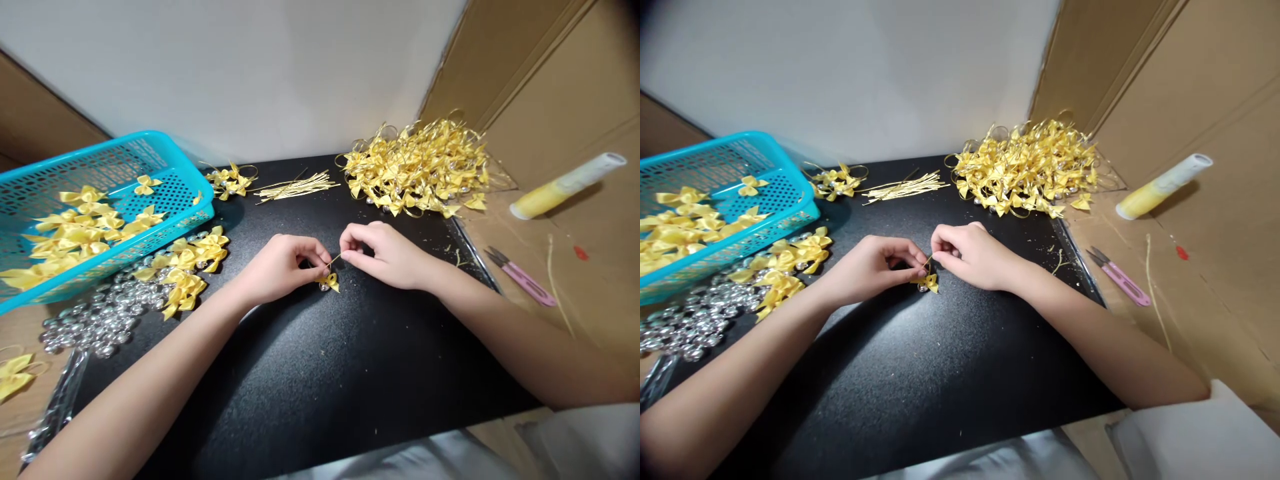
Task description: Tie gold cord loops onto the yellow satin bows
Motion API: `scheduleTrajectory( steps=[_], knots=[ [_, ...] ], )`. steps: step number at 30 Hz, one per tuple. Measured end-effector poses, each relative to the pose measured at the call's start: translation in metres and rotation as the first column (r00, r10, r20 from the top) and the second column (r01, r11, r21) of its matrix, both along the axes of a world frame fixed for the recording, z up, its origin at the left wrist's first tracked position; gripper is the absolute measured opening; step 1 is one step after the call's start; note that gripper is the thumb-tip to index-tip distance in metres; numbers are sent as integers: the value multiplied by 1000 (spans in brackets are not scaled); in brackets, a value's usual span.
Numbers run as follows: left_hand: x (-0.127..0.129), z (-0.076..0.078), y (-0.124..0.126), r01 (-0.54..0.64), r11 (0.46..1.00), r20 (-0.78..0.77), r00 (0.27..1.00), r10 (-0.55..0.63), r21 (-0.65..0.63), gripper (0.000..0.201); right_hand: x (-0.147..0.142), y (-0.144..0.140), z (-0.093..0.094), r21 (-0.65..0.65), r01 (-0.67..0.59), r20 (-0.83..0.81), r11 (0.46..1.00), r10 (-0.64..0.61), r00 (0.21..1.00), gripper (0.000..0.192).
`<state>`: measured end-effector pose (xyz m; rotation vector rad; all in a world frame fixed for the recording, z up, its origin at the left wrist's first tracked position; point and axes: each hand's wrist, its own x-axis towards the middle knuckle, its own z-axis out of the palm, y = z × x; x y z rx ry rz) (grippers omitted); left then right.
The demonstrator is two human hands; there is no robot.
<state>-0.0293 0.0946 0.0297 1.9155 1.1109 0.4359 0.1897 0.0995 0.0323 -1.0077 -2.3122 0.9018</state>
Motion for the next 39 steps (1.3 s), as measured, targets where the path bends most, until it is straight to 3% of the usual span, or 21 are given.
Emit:
scheduleTrajectory(
  steps=[7,12,15,18,23,31,39],
  knots=[
    [2,-4,-4,-4,1000,-32,999,4,-1,11,7,10,-3,-48,91,-30,995,-93,995,9],
    [1,-9,-6,-17,1000,-19,1000,17,-5,16,13,14,-5,37,111,170,993,-116,979,2],
    [1,-9,-7,-38,999,-3,999,38,-22,16,7,7,-6,196,76,162,978,-108,981,8],
    [1,-7,-7,-46,999,-3,999,46,-18,19,-5,-2,-11,279,-24,169,960,-24,985,7],
    [-1,-9,-8,-77,997,-8,997,77,-19,24,-19,-7,-21,304,-40,222,952,-30,975,9],
    [-9,-12,-7,-40,980,173,982,75,-195,15,-21,-7,-22,312,-25,196,950,-39,980,3],
    [-12,-11,-8,-5,984,153,988,32,-176,19,-25,-8,-24,351,-71,248,934,-19,969,5]
  ],
)
